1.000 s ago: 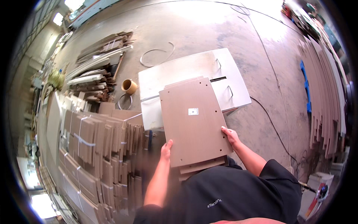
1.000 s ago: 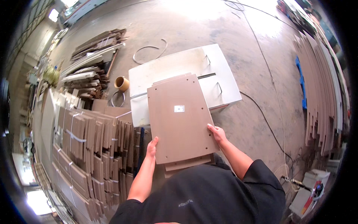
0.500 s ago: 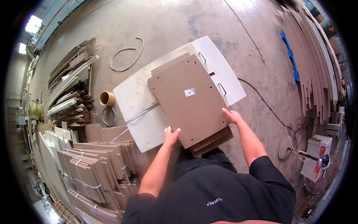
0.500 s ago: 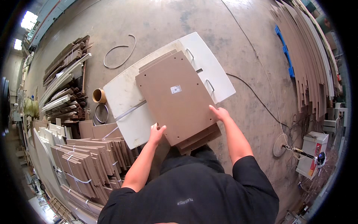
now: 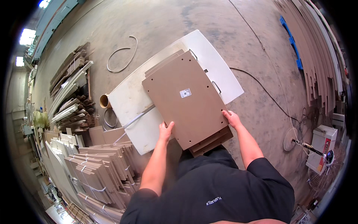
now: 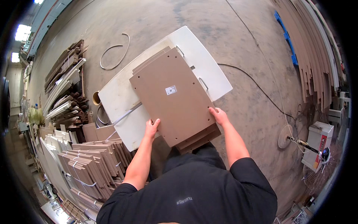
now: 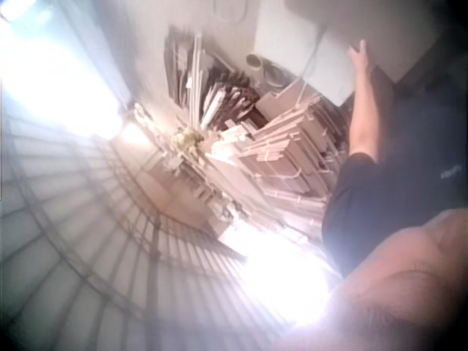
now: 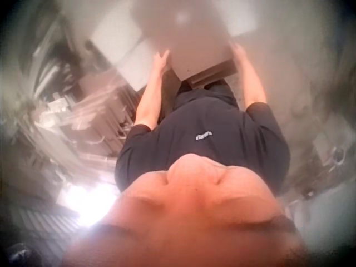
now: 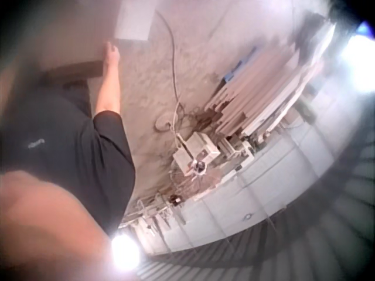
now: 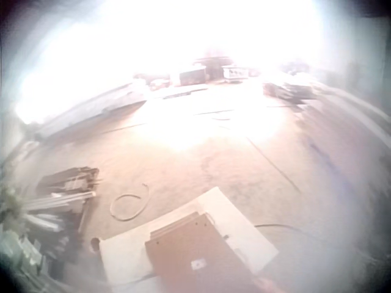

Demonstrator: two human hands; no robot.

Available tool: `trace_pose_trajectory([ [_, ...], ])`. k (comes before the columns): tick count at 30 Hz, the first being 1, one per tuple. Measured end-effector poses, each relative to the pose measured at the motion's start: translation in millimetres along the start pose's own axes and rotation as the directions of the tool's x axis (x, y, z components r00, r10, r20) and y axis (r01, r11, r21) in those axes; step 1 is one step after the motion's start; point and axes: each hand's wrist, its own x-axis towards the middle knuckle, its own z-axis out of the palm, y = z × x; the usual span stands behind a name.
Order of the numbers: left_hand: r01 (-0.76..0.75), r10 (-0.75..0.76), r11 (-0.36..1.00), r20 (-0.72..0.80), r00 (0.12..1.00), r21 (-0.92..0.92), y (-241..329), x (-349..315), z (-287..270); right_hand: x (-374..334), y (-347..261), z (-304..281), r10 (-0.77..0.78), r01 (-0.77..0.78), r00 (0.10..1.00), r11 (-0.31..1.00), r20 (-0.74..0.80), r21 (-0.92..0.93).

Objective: The person bundles flat wooden panels with white plastic straps in a workshop. They pick up panels, align them on a table, wrap straps around them, and stack the finished bundles. The person also walks to a machine to operate a touchscreen and uses a marker to write on a white panel.

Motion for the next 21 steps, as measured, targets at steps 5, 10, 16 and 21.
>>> trace_pose_trajectory([
  [5, 0.034, -0.034, 0.996, -0.008, 0.999, 0.08, 14.4, -21.1, 27.3, -5.1, 20.2, -18.5, -0.02, 0.02, 1.0, 0.998, 0.002, 0.06],
  [10, 0.022, -0.023, 0.998, 0.015, 1.0, 0.062, 11.5, -23.6, 30.5, 0.4, 20.7, -26.0, 0.011, -0.01, 0.999, 1.0, 0.042, -0.028],
  [16, -0.013, 0.01, 0.985, 0.022, 1.0, 0.172, 1.2, -19.6, 21.4, -10.7, 12.7, -16.2, -0.053, 0.052, 0.997, 0.998, 0.062, 0.016],
  [21, -0.068, 0.079, 0.937, -0.018, 0.997, 0.343, -11.2, -13.9, 24.3, 2.3, 37.3, -15.4, -0.047, 0.049, 0.999, 0.99, 0.023, -0.132],
])
